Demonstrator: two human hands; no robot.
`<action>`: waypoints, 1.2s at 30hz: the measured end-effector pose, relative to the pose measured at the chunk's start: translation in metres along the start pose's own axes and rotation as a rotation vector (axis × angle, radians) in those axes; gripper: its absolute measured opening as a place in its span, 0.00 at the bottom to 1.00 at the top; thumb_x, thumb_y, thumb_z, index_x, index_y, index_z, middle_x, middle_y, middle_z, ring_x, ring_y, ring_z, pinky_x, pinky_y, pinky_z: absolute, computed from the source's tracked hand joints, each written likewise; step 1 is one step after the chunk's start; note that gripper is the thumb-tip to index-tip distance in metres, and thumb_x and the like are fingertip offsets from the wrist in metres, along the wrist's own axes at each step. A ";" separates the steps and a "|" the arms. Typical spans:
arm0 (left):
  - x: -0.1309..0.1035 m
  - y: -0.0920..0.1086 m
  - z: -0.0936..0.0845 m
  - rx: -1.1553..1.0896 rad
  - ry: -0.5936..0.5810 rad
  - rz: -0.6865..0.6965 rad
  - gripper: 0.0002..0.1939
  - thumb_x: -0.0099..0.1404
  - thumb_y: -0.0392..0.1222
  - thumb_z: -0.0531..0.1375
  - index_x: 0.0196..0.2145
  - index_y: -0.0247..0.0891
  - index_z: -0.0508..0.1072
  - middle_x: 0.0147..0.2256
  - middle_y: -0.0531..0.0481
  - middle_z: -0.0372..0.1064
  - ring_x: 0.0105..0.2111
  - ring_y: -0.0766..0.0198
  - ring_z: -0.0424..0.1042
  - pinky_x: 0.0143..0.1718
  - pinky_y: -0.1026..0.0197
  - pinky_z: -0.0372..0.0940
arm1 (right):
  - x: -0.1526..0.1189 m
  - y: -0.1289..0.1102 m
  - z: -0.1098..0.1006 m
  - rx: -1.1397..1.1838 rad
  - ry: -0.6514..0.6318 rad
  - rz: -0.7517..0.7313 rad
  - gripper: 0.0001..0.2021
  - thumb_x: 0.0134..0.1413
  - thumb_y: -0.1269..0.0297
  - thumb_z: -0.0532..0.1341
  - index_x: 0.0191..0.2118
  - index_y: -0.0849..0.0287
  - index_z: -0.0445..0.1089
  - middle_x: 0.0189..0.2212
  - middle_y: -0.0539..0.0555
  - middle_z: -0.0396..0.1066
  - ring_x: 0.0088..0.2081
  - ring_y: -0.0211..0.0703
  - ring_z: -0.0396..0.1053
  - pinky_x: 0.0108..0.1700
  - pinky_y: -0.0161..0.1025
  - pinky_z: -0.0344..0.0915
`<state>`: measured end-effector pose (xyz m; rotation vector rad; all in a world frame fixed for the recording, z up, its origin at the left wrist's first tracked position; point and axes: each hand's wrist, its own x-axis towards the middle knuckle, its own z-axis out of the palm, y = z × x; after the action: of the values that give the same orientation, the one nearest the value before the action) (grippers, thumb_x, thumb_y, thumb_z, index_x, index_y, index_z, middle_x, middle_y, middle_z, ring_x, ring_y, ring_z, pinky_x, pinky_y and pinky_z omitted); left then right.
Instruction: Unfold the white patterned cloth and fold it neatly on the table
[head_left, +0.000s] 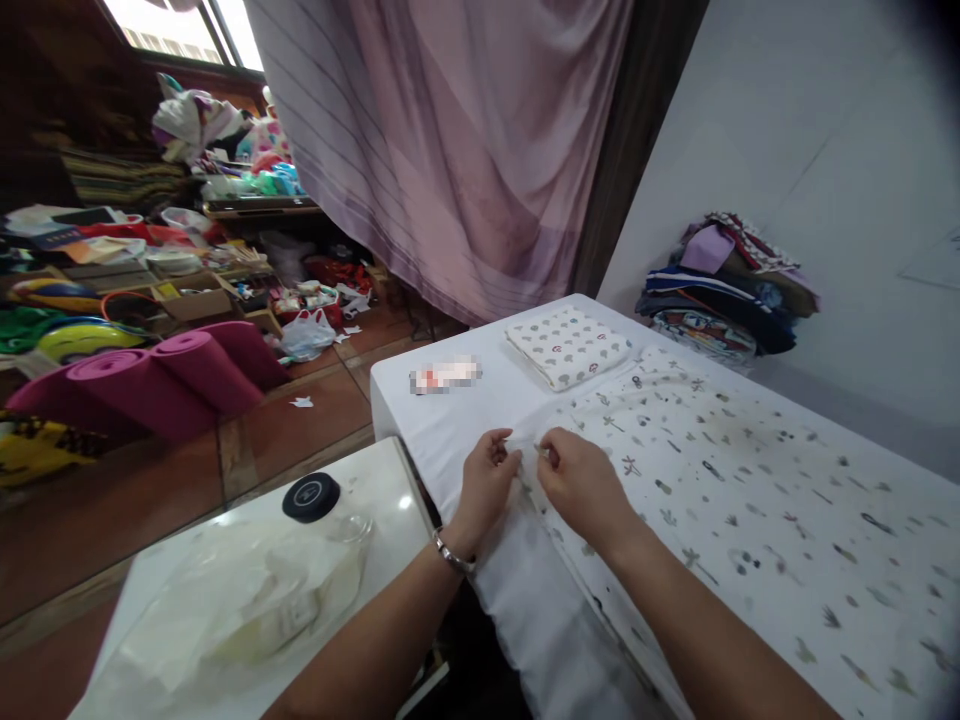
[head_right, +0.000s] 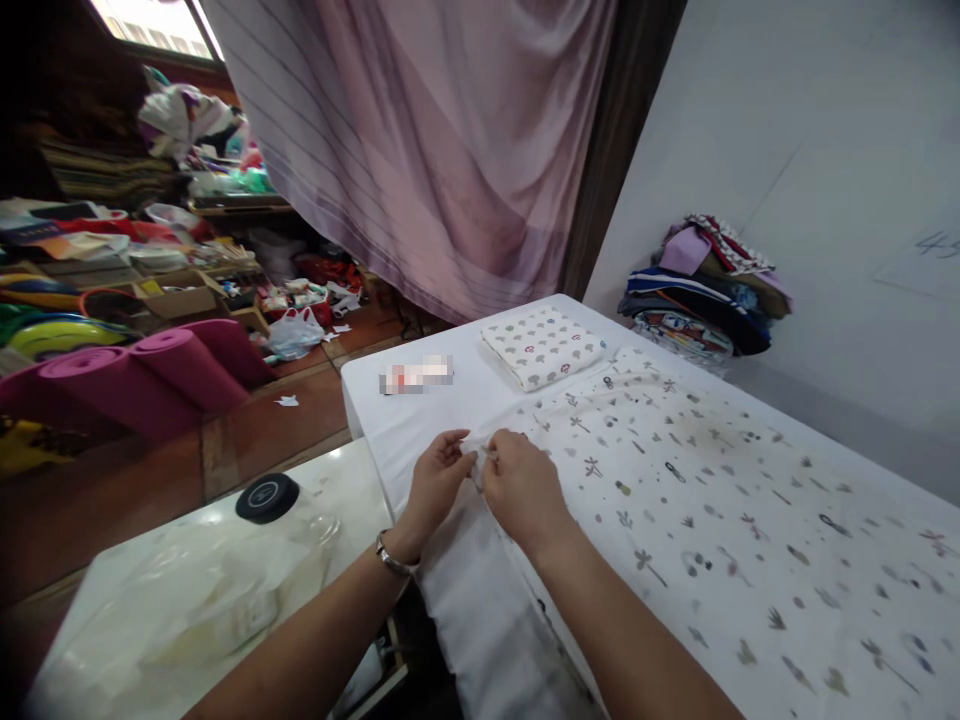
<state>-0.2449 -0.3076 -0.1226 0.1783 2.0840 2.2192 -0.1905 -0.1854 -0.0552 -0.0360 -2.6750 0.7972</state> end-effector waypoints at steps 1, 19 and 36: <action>-0.001 0.000 0.002 0.064 0.012 0.074 0.18 0.53 0.38 0.60 0.43 0.35 0.68 0.27 0.54 0.66 0.27 0.70 0.65 0.30 0.66 0.63 | 0.001 -0.002 0.004 -0.022 -0.044 0.022 0.03 0.47 0.71 0.54 0.26 0.58 0.62 0.21 0.48 0.62 0.25 0.36 0.57 0.28 0.34 0.49; -0.015 0.005 -0.003 0.557 -0.014 0.424 0.18 0.63 0.37 0.52 0.51 0.38 0.63 0.36 0.49 0.73 0.30 0.66 0.71 0.33 0.63 0.64 | -0.005 0.008 0.022 0.048 0.023 0.119 0.06 0.51 0.68 0.53 0.25 0.57 0.61 0.21 0.47 0.65 0.24 0.36 0.61 0.27 0.32 0.49; -0.020 0.008 0.002 0.560 -0.041 0.472 0.18 0.63 0.40 0.53 0.51 0.40 0.63 0.39 0.47 0.72 0.34 0.64 0.73 0.37 0.62 0.67 | -0.010 0.014 0.027 0.426 -0.063 0.192 0.08 0.51 0.68 0.53 0.30 0.58 0.70 0.25 0.49 0.71 0.27 0.37 0.66 0.31 0.33 0.60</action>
<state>-0.2250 -0.3090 -0.1149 0.8191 2.8147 1.7155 -0.1911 -0.1893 -0.0869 -0.1658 -2.5260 1.4331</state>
